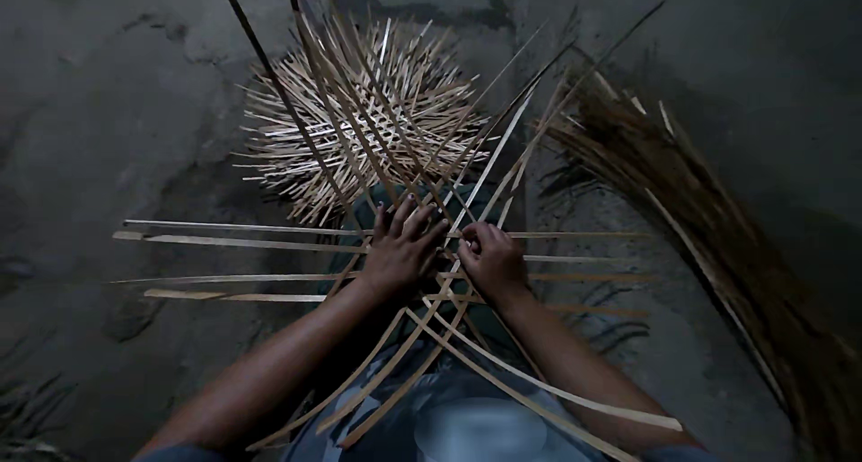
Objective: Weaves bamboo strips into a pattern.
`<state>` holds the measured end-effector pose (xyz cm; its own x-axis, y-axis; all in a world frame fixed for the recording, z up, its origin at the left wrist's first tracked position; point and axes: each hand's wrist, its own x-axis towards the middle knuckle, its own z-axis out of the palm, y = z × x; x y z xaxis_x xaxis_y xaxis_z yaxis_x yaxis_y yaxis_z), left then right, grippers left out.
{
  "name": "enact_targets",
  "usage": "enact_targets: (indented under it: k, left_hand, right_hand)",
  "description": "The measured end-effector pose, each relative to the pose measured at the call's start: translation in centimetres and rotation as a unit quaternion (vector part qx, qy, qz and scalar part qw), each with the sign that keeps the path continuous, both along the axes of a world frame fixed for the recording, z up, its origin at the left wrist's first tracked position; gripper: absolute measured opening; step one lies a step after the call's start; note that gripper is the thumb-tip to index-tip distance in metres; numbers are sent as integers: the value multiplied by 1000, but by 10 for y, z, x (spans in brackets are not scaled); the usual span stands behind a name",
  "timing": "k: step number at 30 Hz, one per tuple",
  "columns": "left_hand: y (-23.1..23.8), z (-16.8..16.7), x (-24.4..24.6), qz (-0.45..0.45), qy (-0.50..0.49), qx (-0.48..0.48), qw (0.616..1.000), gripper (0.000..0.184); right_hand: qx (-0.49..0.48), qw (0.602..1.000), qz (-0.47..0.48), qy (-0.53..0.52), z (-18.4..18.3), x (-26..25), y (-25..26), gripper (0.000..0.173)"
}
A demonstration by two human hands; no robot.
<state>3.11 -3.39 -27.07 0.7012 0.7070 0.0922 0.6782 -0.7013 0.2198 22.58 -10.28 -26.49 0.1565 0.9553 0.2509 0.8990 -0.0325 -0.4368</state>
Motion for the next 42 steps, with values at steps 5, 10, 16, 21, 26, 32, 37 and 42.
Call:
enact_targets:
  k: [5,10,16,21,26,32,37,42]
  left_hand:
    - [6,1,3,-5,20,-23,1000,50]
    - [10,1,6,-4,35,-32,999,52]
    - [7,-2,-4,11,-118,0,993,49]
    - [-2,20,-36,177,-165,18,970,51]
    - [-11,16,-48,240,-93,0,966,45]
    - [-7,8,-46,261,-110,-6,959,47]
    - [-1,5,-41,243,-121,27,962,45]
    - [0,-6,-38,261,-138,43,955,41]
  right_hand:
    - [65,998,-12,-14,-17,-2,4,17]
    - [70,997,-8,-9,-17,-2,6,16]
    - [-14,997,11,71,7,6,5,18]
    - [3,992,-47,113,27,44,1,21]
    - [-55,997,-4,60,14,38,-4,22]
    - [-9,998,-12,54,-1,33,-6,22]
    - [54,997,-21,56,-21,29,-9,20]
    - [98,994,-26,30,-29,25,-7,19]
